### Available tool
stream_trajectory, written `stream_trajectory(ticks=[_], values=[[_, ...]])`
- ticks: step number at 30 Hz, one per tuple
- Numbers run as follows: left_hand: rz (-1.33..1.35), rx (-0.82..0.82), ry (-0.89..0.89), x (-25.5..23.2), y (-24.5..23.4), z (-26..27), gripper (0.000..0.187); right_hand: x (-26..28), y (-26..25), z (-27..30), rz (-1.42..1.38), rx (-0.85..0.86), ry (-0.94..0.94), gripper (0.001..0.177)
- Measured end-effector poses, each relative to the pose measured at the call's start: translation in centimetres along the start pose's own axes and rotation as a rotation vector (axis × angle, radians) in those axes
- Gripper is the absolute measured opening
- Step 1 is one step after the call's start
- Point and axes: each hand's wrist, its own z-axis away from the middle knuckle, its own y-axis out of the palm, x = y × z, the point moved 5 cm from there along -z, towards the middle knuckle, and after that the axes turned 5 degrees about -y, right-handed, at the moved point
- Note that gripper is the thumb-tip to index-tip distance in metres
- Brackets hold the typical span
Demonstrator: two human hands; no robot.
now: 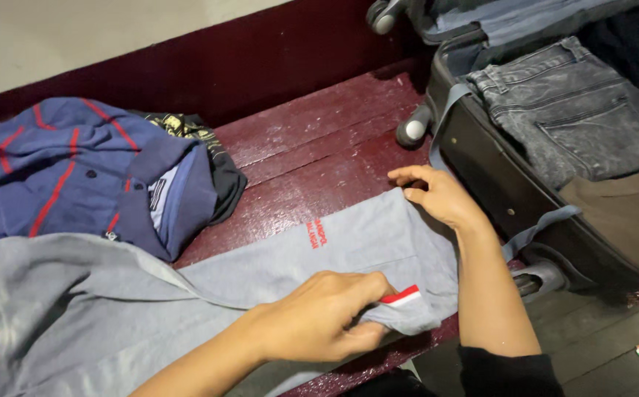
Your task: The person folds a gray polo shirt on a dark red surface and places it into an open suitcase.
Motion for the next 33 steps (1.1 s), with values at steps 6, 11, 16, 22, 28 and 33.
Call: stream_trajectory(ticks=[6,11,16,22,28,33], values=[[-0.102,-0.03,0.075,0.2,1.8,1.2,0.024,3.4,0.5,0.4,0.336,-0.087,-0.188,0.024],[-0.167,-0.04,-0.042,0.6,1.7,0.8,0.024,9.4,-1.3,4.8,0.133,-0.076,-0.235,0.021],[-0.25,-0.104,-0.093,1.4,0.3,-0.4,0.033,12.2,1.9,11.3,-0.541,0.561,-0.167,0.05],[0.043,-0.238,-0.649,13.0,-3.0,-1.1,0.09,6.2,4.1,9.8,-0.694,0.09,0.304,0.043],[0.379,-0.278,-0.746,17.6,-1.5,2.3,0.082,4.5,5.2,9.4,-0.487,0.104,0.259,0.032],[0.34,-0.422,-0.818,15.2,-1.9,2.9,0.083,6.2,4.9,7.3,-0.293,-0.021,0.162,0.039]])
